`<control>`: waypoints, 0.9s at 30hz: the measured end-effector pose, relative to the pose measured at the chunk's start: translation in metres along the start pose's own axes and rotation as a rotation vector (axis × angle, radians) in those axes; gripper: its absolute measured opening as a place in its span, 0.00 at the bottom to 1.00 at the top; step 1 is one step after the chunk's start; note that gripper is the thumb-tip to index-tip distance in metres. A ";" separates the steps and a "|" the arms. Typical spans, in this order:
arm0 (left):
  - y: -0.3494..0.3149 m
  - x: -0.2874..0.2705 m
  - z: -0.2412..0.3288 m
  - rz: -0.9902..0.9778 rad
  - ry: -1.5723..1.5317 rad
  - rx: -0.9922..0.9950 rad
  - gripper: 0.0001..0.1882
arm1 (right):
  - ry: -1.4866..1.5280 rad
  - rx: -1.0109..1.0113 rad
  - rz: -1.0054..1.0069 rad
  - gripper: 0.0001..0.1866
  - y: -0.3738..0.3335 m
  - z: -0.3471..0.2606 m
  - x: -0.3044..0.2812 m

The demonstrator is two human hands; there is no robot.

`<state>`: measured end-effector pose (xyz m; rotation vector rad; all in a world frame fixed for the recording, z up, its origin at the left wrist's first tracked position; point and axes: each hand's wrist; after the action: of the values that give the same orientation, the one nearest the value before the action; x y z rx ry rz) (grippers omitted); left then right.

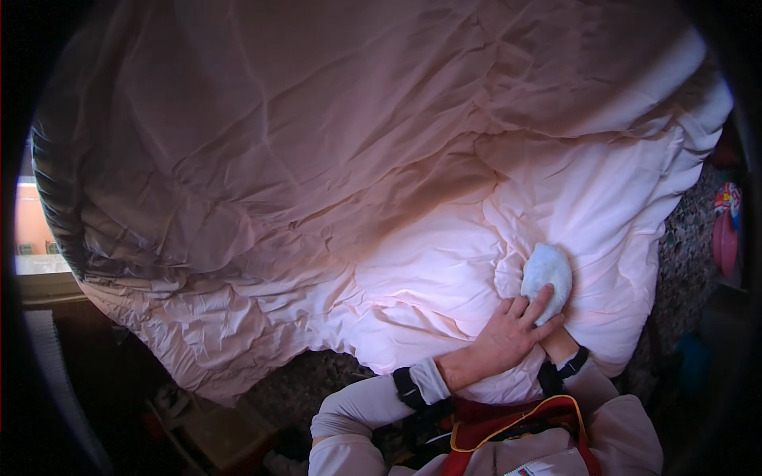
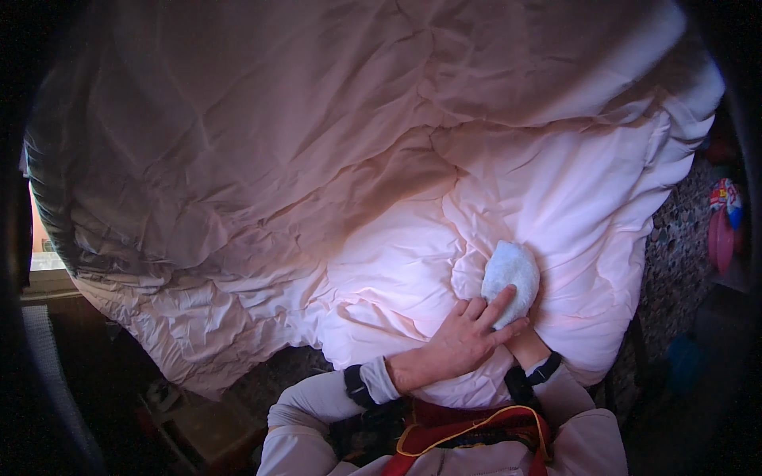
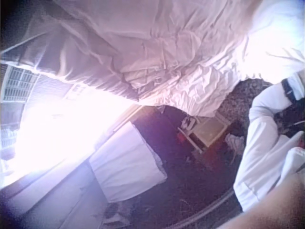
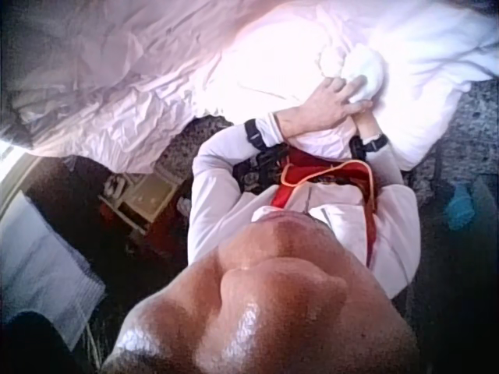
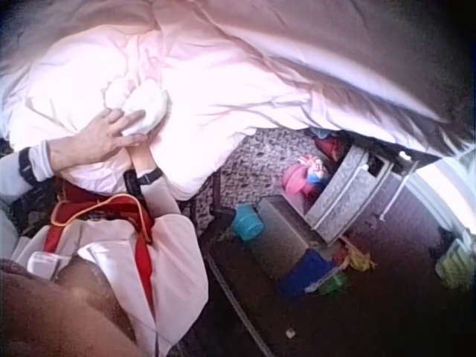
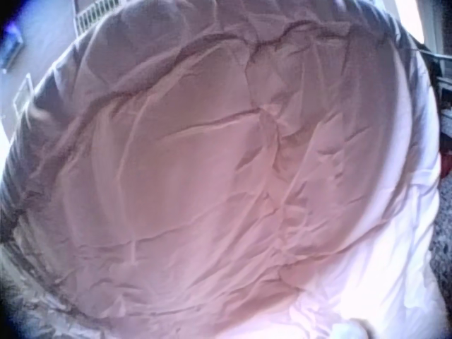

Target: The recorder irons a large pink duvet or comforter draped over a surface.

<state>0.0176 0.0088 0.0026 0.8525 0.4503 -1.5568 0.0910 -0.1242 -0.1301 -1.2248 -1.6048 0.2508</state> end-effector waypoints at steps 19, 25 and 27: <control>0.009 -0.016 -0.001 -0.111 -0.041 -0.060 0.30 | 0.423 -0.010 -0.572 0.41 -0.007 0.020 -0.020; 0.011 -0.023 0.000 -0.118 -0.051 -0.067 0.27 | 1.153 0.424 -0.231 0.38 -0.027 0.001 0.001; 0.012 -0.023 0.000 -0.099 -0.058 -0.056 0.26 | 1.230 0.465 -0.147 0.37 -0.028 0.000 0.000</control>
<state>0.0291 0.0217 0.0217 0.7495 0.4981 -1.6481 0.0752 -0.1370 -0.1110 -0.6269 -0.4973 -0.2071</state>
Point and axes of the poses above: each hand's wrist, its own y-axis towards the middle knuckle, its own x-axis out of the palm, z = x × y, and after that the axes turned 9 degrees about -y, right-handed
